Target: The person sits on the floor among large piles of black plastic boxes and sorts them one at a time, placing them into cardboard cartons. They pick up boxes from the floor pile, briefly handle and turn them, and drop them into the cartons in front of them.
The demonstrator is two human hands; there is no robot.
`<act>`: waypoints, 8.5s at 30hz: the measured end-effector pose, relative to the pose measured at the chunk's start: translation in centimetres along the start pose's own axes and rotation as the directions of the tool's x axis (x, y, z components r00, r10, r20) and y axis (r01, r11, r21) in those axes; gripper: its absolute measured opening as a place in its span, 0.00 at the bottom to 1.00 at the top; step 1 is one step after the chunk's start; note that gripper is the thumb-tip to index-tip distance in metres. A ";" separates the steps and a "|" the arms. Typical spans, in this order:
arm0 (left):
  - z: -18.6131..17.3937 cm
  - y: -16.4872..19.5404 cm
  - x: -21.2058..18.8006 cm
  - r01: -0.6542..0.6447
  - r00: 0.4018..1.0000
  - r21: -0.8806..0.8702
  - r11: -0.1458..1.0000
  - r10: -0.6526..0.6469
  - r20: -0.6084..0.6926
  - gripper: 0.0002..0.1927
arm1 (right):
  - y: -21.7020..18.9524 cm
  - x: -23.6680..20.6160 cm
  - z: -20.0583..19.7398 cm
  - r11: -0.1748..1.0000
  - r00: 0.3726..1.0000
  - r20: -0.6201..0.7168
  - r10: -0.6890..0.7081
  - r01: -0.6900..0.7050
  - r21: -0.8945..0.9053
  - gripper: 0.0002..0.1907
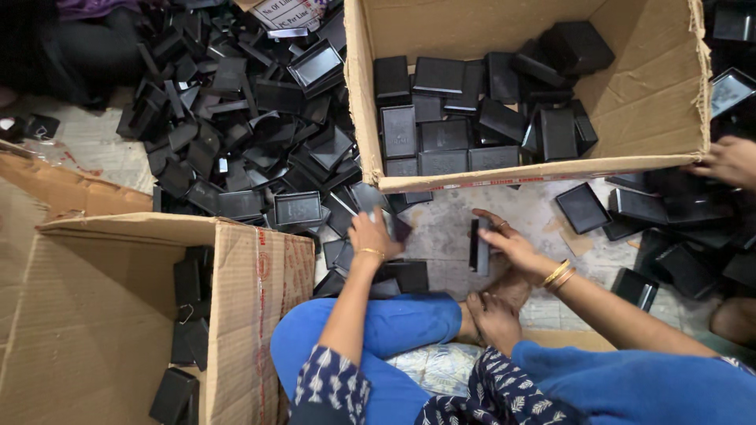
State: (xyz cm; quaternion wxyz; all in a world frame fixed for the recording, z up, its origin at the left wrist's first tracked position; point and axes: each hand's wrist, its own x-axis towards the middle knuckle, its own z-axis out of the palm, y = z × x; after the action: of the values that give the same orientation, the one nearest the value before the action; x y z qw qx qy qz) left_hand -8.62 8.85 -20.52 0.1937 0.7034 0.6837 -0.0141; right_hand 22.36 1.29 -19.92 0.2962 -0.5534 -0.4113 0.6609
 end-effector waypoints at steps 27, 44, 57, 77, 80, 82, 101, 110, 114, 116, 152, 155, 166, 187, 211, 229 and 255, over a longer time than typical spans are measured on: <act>-0.8 8.3 -10.3 -0.610 0.785 -0.497 0.617 0.387 -0.484 0.24 | 0.6 0.3 0.4 0.756 0.987 0.117 0.109 -0.159 0.635 0.19; 1.5 -1.4 -4.4 -0.181 0.983 -0.285 0.941 0.180 -0.030 0.38 | -23.2 -10.5 -2.0 0.058 0.161 -0.007 -0.987 0.315 -0.947 0.30; 9.5 1.6 -4.8 -0.170 0.927 0.166 0.971 0.101 0.363 0.53 | -15.8 -7.7 3.0 0.120 0.411 0.174 -0.895 0.598 -0.793 0.22; 3.8 4.0 -6.4 -0.342 0.828 -0.790 0.508 0.561 0.003 0.40 | -4.4 -2.5 2.2 0.675 0.861 0.269 -0.431 0.506 -0.537 0.39; 3.1 0.8 -5.3 -0.294 0.943 -0.284 0.913 0.326 0.072 0.43 | -5.3 -2.6 1.9 0.727 0.897 0.160 -0.413 0.430 -0.534 0.38; 3.2 -0.7 -4.8 -0.017 0.910 0.054 0.998 -0.007 0.415 0.46 | -5.7 -2.8 1.9 0.800 0.933 0.110 -0.341 0.350 -0.487 0.39; 6.1 1.0 -4.1 -0.244 0.727 0.256 0.935 0.001 0.687 0.35 | -6.7 -3.5 2.3 0.783 0.923 0.190 -0.336 0.385 -0.488 0.36; 6.9 0.7 -3.9 -0.233 0.735 0.194 0.953 0.042 0.676 0.30 | -6.7 -3.6 2.6 0.803 0.937 0.186 -0.297 0.350 -0.482 0.36; 7.9 1.1 -3.9 -0.316 0.737 0.295 0.902 0.037 0.675 0.30 | -6.7 -3.7 2.6 0.826 0.937 0.194 -0.290 0.347 -0.444 0.36; 7.9 1.4 -4.0 -0.296 0.773 0.321 0.900 0.028 0.634 0.31 | -6.7 -3.6 2.6 0.824 0.940 0.190 -0.284 0.340 -0.453 0.36; 10.6 0.4 -3.5 -0.230 0.855 0.293 0.928 0.048 0.517 0.25 | -6.4 -3.6 2.5 0.786 0.930 0.201 -0.307 0.367 -0.498 0.35; 9.5 -0.7 -3.1 -0.169 0.893 0.283 0.944 0.025 0.449 0.22 | -6.3 -3.6 2.4 0.772 0.928 0.202 -0.313 0.372 -0.515 0.35; 6.0 0.0 -4.0 -0.072 0.744 0.214 0.974 -0.091 0.662 0.25 | -6.6 -3.8 2.5 0.799 0.944 0.196 -0.265 0.329 -0.504 0.36; 5.9 -0.3 -3.9 -0.105 0.759 0.212 0.972 -0.059 0.648 0.30 | -6.0 -3.6 2.3 0.793 0.937 0.211 -0.279 0.349 -0.499 0.35; 7.3 4.8 -4.4 -0.388 0.916 -0.373 0.843 0.309 -0.256 0.06 | -5.1 -3.0 1.5 0.746 0.896 0.197 -0.398 0.441 -0.499 0.35; -3.2 -2.5 -1.2 -0.259 0.670 -0.597 0.760 -0.304 -0.678 0.25 | -4.3 -2.9 0.5 0.770 0.872 0.058 -0.485 0.458 -0.444 0.39; 3.7 2.6 -7.7 -0.135 0.924 -0.986 0.093 0.370 -0.091 0.13 | -2.9 -3.4 1.5 0.995 0.910 0.413 0.012 -0.051 0.083 0.41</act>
State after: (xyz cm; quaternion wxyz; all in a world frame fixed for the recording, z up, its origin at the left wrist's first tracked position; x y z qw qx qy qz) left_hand -5.66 0.41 -21.05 0.6644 0.5065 0.3723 0.4043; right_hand 21.47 -0.46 -15.67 0.2172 -0.3938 -0.4245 0.7858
